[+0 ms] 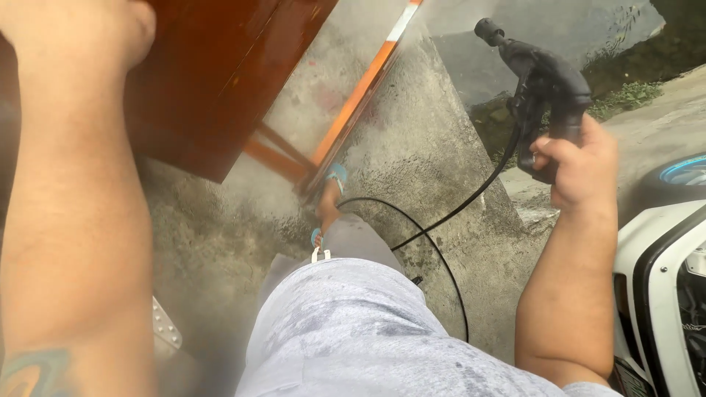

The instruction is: Power washing wooden outdoor furniture including a bench and chairs.

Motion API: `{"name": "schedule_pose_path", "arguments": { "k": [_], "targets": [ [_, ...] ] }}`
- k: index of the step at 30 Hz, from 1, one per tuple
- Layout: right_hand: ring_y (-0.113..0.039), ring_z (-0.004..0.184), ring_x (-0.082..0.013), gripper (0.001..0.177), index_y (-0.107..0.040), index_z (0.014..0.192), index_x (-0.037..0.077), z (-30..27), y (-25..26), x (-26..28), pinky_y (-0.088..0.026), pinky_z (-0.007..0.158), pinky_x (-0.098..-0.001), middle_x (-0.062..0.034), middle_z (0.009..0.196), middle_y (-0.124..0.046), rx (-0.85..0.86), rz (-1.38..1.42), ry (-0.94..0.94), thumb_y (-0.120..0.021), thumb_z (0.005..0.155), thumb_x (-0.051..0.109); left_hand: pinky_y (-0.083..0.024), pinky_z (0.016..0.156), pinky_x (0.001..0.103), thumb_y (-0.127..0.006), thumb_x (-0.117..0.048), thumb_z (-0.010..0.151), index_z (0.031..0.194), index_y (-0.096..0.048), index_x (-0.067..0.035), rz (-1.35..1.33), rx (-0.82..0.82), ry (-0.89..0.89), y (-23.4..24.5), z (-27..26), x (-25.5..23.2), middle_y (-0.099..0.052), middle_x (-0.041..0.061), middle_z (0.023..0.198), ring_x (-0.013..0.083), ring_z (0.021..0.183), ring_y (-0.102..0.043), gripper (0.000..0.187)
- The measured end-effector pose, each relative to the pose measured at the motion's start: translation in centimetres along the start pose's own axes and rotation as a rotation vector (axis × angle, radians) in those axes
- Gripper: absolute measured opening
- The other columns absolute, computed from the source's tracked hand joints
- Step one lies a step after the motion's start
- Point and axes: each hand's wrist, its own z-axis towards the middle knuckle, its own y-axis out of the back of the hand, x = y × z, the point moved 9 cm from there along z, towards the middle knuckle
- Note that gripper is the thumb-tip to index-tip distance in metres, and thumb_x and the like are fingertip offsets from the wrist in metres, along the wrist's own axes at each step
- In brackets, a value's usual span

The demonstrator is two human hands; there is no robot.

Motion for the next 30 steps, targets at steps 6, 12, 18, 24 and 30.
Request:
{"name": "schedule_pose_path", "arguments": {
  "k": [6,12,18,24,30],
  "targets": [
    [-0.061,0.069,-0.0133,0.032,-0.065,0.119,0.000,5.9,-1.5,0.7,-0.049,0.064,-0.0267,-0.0063,0.092,-0.068,0.011,-0.027,-0.009,-0.066,0.087,-0.004,-0.058,0.080,0.047,-0.081,-0.045,0.074,0.115,-0.068,0.005,-0.150,-0.122,0.134,-1.9,3.1,5.0,-0.068,0.024,0.105,0.0370,0.094,-0.069,0.066],
    [-0.059,0.070,-0.0116,0.033,-0.065,0.118,-0.001,9.1,-4.9,-0.7,-0.049,0.066,-0.0259,-0.0044,0.088,-0.066,0.120,-0.091,-0.116,-0.067,0.085,-0.003,-0.050,0.099,0.051,-0.087,-0.041,0.083,0.152,-0.054,-0.011,-0.526,0.495,0.421,-16.0,3.6,9.2,-0.044,0.033,0.143,0.0476,0.120,-0.058,0.083],
    [-0.058,0.069,-0.0119,0.034,-0.065,0.120,-0.001,9.6,-5.9,-2.3,-0.047,0.063,-0.0269,-0.0046,0.086,-0.064,-0.009,-0.209,-0.158,-0.067,0.086,-0.004,-0.048,0.096,0.054,-0.085,-0.039,0.082,0.152,-0.052,-0.009,-0.673,0.638,0.505,-30.6,2.0,8.8,-0.037,0.034,0.149,0.0518,0.121,-0.054,0.083],
    [-0.059,0.072,-0.0122,0.041,-0.066,0.125,0.000,6.3,-7.3,-4.0,-0.048,0.067,-0.0273,-0.0050,0.090,-0.066,-0.077,-0.224,-0.209,-0.068,0.084,-0.004,-0.049,0.102,0.051,-0.077,-0.043,0.082,0.138,-0.060,-0.006,-0.754,0.846,0.690,-44.9,-1.4,6.5,-0.052,0.027,0.144,0.0429,0.125,-0.057,0.068],
    [-0.059,0.065,-0.0191,0.022,-0.061,0.095,-0.009,1.2,-7.1,-12.5,-0.047,0.061,-0.0343,-0.0175,0.073,-0.063,0.077,-0.309,-0.209,-0.073,0.085,0.006,-0.044,0.111,0.044,-0.071,-0.050,0.085,0.142,-0.056,-0.004,-0.840,0.973,0.613,-59.7,-5.8,0.3,-0.060,0.029,0.139,0.0409,0.130,-0.057,0.075]
  ]
}}
